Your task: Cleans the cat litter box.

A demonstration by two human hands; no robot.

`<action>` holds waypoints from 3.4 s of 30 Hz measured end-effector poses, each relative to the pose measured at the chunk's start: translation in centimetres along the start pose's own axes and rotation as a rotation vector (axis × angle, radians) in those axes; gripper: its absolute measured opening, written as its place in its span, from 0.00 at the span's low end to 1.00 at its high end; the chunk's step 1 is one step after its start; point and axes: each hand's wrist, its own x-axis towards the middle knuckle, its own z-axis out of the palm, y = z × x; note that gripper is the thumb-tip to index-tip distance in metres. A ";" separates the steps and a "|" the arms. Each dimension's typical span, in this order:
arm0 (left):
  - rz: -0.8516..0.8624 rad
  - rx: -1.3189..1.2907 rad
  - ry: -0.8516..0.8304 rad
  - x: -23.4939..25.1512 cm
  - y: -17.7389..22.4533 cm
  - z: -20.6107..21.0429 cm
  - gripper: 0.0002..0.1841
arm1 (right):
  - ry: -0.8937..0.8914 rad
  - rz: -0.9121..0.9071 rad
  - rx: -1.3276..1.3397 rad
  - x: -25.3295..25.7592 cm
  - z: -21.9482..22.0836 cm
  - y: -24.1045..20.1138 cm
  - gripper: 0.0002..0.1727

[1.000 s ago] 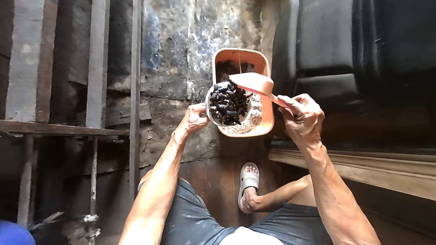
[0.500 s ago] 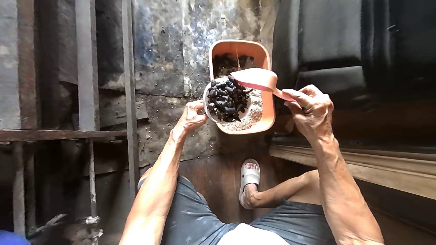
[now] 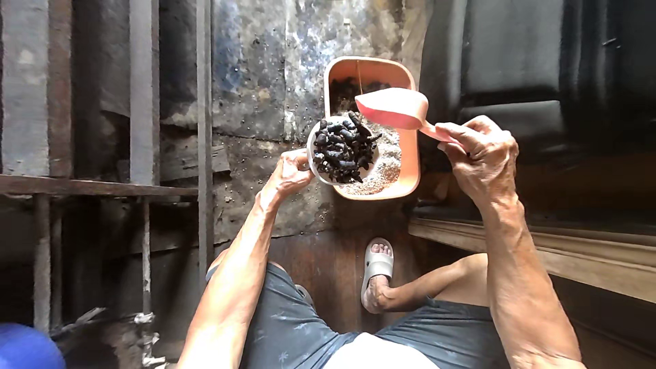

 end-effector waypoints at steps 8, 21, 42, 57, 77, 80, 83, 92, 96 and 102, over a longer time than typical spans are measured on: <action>-0.049 -0.019 -0.008 -0.3 0.5 -0.3 0.08 | -0.035 -0.011 0.040 -0.4 0.2 -0.5 0.16; 0.006 -0.039 0.018 -0.6 0.6 -0.7 0.07 | -0.028 -0.044 0.019 0.7 -0.6 -0.8 0.16; -0.116 0.092 0.066 -3.6 0.7 -3.8 0.09 | -0.628 0.775 -0.150 -4.6 14.9 6.0 0.19; -0.172 0.150 0.092 -4.8 1.5 -4.6 0.09 | -0.620 0.650 -0.077 -5.1 17.6 7.2 0.16; -0.216 0.198 0.215 -6.8 3.5 -6.6 0.11 | -0.659 0.706 0.158 -4.5 21.5 9.0 0.17; -0.236 0.196 0.234 -6.9 3.6 -6.6 0.11 | -0.619 0.695 0.233 -4.6 21.6 9.4 0.18; -0.227 0.201 0.244 -7.0 3.7 -6.8 0.11 | -0.598 0.647 0.301 -4.3 21.3 9.5 0.18; -0.215 0.207 0.256 -6.9 3.4 -6.7 0.11 | -0.649 0.618 0.240 -3.0 22.7 6.0 0.20; -0.227 0.218 0.240 -7.1 3.4 -6.9 0.13 | -0.676 0.650 0.158 -2.4 21.7 4.4 0.20; -0.221 0.226 0.249 -7.3 2.8 -7.0 0.12 | -0.651 0.632 0.193 -1.7 22.8 3.7 0.19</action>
